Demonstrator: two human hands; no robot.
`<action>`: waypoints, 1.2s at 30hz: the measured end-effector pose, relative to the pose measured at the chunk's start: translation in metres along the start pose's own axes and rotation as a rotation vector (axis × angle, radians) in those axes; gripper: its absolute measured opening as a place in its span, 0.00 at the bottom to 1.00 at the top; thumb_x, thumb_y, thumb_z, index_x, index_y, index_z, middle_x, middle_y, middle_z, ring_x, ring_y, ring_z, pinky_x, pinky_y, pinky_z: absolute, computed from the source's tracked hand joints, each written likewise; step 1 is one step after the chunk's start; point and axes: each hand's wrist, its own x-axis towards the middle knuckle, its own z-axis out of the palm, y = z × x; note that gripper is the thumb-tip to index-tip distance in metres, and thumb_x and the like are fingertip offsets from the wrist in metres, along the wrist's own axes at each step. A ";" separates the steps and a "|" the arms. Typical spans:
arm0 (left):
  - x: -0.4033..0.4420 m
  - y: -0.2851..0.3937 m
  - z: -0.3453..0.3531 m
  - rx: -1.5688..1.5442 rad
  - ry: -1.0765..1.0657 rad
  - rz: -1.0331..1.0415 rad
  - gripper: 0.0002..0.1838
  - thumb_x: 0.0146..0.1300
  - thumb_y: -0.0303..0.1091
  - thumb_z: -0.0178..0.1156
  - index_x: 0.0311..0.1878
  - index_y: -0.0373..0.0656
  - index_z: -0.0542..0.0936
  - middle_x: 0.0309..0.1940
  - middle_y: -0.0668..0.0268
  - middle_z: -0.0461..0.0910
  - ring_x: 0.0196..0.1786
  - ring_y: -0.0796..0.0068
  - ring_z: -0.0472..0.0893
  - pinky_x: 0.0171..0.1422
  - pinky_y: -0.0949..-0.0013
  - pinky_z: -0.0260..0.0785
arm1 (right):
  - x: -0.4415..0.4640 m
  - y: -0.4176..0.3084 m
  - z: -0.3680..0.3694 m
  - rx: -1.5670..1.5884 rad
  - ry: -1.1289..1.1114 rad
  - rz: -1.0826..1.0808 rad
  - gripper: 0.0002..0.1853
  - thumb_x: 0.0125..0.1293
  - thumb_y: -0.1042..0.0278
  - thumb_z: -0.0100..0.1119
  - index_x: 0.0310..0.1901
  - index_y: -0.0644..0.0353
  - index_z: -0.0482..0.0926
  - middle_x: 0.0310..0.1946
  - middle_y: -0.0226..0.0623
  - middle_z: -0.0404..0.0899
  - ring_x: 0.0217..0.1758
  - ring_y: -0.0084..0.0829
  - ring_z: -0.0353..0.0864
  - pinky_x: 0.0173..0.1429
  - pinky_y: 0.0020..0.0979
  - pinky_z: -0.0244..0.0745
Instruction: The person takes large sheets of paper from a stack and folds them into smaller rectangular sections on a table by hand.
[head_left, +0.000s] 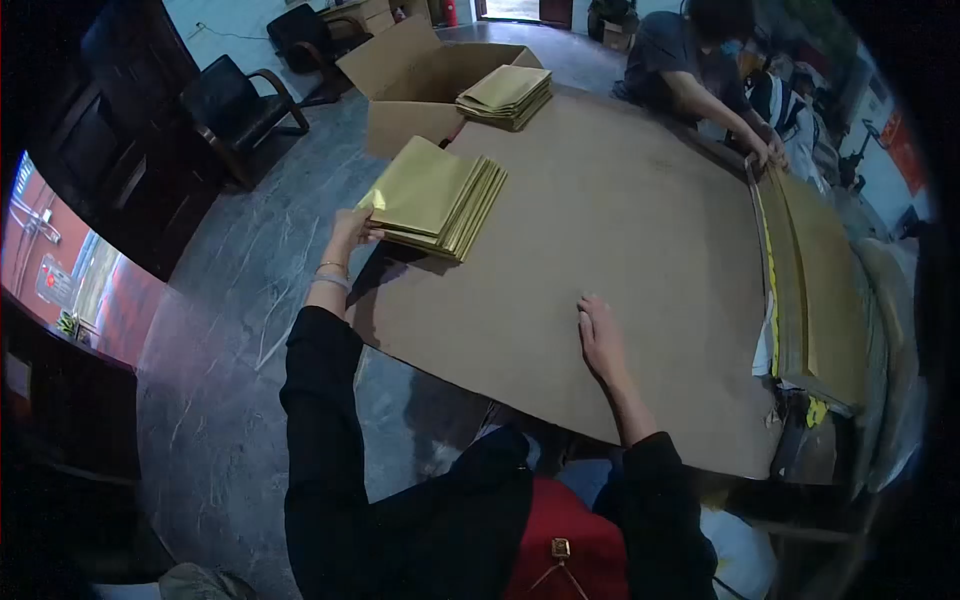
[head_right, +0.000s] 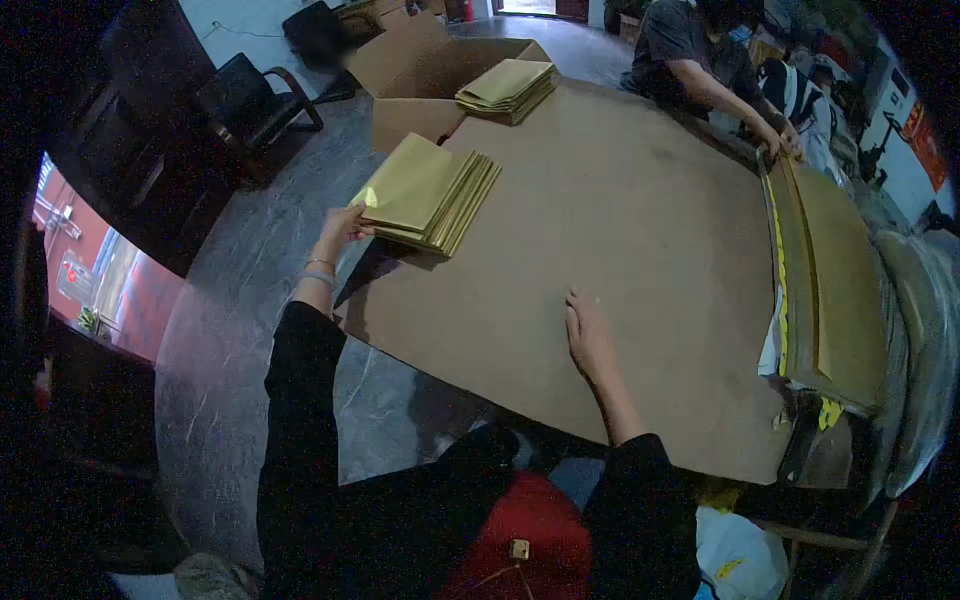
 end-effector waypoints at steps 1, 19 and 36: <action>-0.004 0.000 -0.002 0.088 -0.027 0.015 0.16 0.62 0.40 0.60 0.39 0.33 0.76 0.25 0.58 0.81 0.22 0.63 0.82 0.22 0.68 0.73 | -0.002 -0.006 -0.004 -0.013 -0.032 0.002 0.18 0.72 0.62 0.41 0.58 0.61 0.70 0.64 0.42 0.65 0.70 0.39 0.59 0.75 0.40 0.48; 0.010 -0.016 0.036 1.386 0.839 0.993 0.31 0.66 0.52 0.53 0.57 0.31 0.66 0.49 0.42 0.74 0.41 0.47 0.79 0.35 0.53 0.73 | -0.003 0.021 0.034 -0.013 0.197 -0.159 0.18 0.72 0.60 0.42 0.52 0.64 0.73 0.59 0.42 0.70 0.65 0.41 0.65 0.72 0.41 0.54; -0.171 -0.120 0.367 1.147 -0.588 0.969 0.32 0.69 0.52 0.42 0.68 0.38 0.60 0.70 0.53 0.55 0.73 0.55 0.52 0.75 0.53 0.42 | -0.187 0.171 -0.199 -0.336 1.021 0.444 0.05 0.63 0.70 0.54 0.38 0.59 0.75 0.41 0.39 0.77 0.48 0.40 0.75 0.53 0.39 0.67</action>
